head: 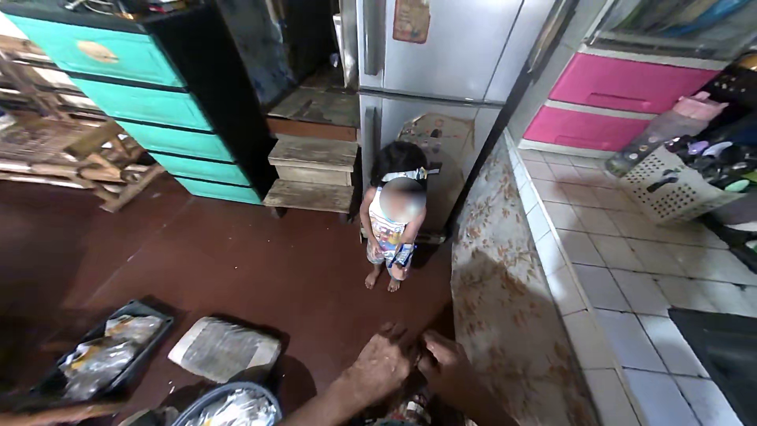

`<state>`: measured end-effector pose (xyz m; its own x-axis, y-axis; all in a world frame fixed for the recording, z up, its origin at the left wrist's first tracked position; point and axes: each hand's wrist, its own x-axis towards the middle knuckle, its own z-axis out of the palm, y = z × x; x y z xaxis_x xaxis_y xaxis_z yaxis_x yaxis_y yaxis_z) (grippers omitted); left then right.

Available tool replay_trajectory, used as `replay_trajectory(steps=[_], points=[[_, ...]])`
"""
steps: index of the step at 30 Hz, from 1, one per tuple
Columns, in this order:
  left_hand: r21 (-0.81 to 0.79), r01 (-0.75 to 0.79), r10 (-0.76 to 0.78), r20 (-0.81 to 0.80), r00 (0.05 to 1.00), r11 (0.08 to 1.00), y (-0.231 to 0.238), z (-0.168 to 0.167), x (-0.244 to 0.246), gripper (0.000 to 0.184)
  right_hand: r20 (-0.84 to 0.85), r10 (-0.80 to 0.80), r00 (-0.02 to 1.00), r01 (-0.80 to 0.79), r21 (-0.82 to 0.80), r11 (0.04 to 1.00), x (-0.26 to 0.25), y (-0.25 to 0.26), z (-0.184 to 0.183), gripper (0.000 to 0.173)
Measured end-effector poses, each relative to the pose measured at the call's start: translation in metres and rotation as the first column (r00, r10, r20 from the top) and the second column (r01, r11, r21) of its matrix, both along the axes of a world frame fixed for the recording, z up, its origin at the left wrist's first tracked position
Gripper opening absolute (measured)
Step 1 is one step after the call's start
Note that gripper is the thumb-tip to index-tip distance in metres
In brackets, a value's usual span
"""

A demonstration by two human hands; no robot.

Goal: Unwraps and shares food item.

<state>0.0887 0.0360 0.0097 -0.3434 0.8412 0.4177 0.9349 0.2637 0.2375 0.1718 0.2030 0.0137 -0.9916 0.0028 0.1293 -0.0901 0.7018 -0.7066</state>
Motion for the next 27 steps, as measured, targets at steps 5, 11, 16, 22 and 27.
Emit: replay_trajectory(steps=[5,11,16,22,27], points=[[0.071,0.034,-0.023,-0.144,0.989,0.997,0.001,0.005,-0.004,0.011,0.235,-0.064,0.970,0.161,-0.417,0.894,-0.003,-0.001,0.014,0.026],[0.088,0.084,-0.056,-0.290,0.955,0.993,-0.005,-0.004,-0.004,0.018,0.643,0.095,0.760,0.578,-0.736,0.352,-0.013,-0.005,0.009,0.030],[0.047,-0.006,0.013,-0.151,0.988,0.999,-0.007,-0.006,-0.004,0.013,0.351,0.039,0.936,0.067,-0.287,0.955,-0.004,0.005,0.008,0.032],[0.004,-0.052,0.052,-0.120,0.991,0.999,-0.001,-0.009,-0.001,0.006,0.132,0.106,0.986,-0.146,0.351,0.925,0.000,0.000,0.009,0.025],[-0.194,-0.112,0.156,0.228,0.961,0.975,0.002,-0.007,0.010,0.013,-0.219,0.182,0.959,-0.044,0.517,0.855,0.002,0.006,-0.024,0.017]])
